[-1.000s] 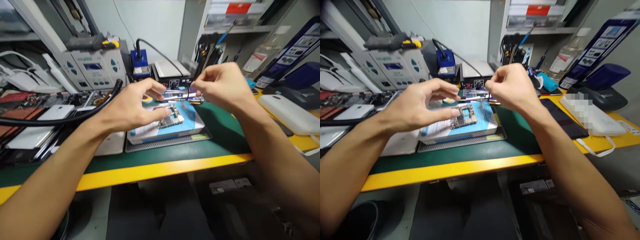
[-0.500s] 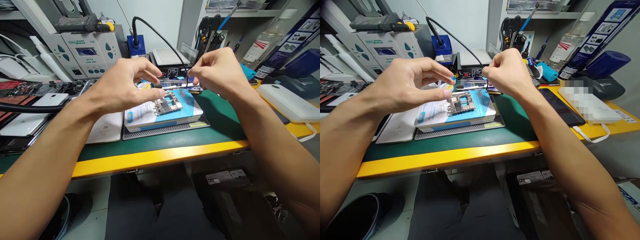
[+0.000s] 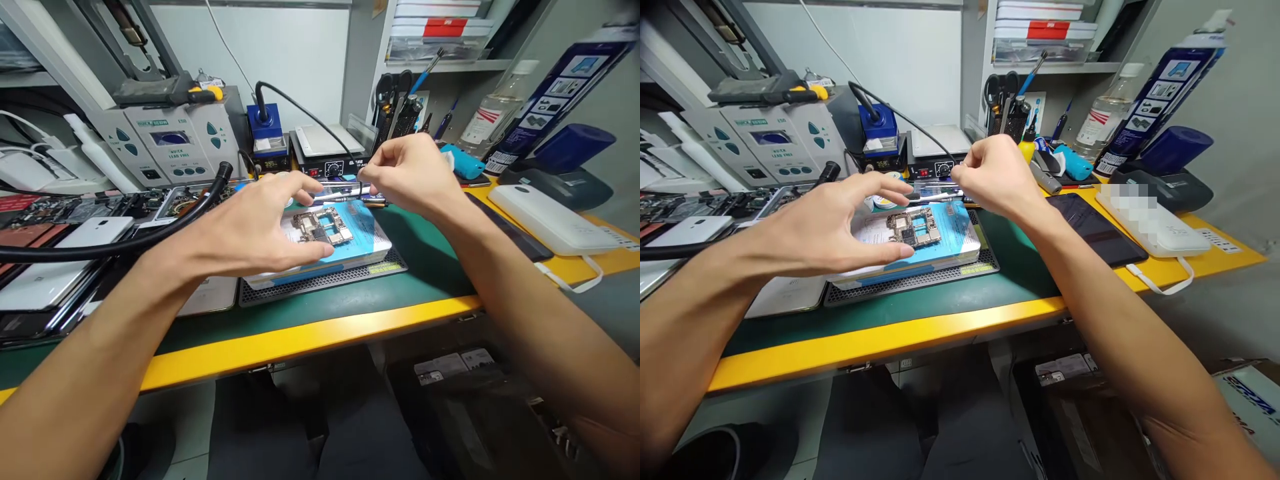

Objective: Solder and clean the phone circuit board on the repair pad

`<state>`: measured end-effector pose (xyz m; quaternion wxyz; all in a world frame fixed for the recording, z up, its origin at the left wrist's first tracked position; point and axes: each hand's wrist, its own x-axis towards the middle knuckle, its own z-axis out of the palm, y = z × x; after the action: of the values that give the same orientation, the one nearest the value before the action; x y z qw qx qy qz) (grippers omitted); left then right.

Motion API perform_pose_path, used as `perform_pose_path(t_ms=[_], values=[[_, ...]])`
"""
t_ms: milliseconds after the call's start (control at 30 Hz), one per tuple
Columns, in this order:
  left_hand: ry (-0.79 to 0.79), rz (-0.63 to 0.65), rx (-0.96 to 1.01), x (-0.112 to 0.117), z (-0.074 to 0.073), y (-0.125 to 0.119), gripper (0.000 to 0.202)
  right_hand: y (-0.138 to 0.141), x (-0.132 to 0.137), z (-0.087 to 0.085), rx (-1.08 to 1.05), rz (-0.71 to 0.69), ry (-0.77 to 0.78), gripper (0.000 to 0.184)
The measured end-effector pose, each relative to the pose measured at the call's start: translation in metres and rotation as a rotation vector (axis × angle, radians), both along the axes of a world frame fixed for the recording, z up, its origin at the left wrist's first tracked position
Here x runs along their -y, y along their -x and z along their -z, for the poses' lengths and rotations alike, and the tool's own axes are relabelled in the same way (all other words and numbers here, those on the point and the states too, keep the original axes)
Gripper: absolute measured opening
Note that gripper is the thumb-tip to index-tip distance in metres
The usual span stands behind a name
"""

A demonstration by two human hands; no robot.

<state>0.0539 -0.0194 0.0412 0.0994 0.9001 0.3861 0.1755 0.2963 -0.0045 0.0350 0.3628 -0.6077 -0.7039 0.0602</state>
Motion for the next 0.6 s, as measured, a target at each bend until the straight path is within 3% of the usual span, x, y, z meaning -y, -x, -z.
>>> perform_pose_path(t_ms=[600], values=[[-0.046, 0.034, 0.005, -0.0017, 0.0081, -0.0087, 0.067, -0.0018, 0.0000, -0.0003, -0.008, -0.011, -0.040, 0.017]])
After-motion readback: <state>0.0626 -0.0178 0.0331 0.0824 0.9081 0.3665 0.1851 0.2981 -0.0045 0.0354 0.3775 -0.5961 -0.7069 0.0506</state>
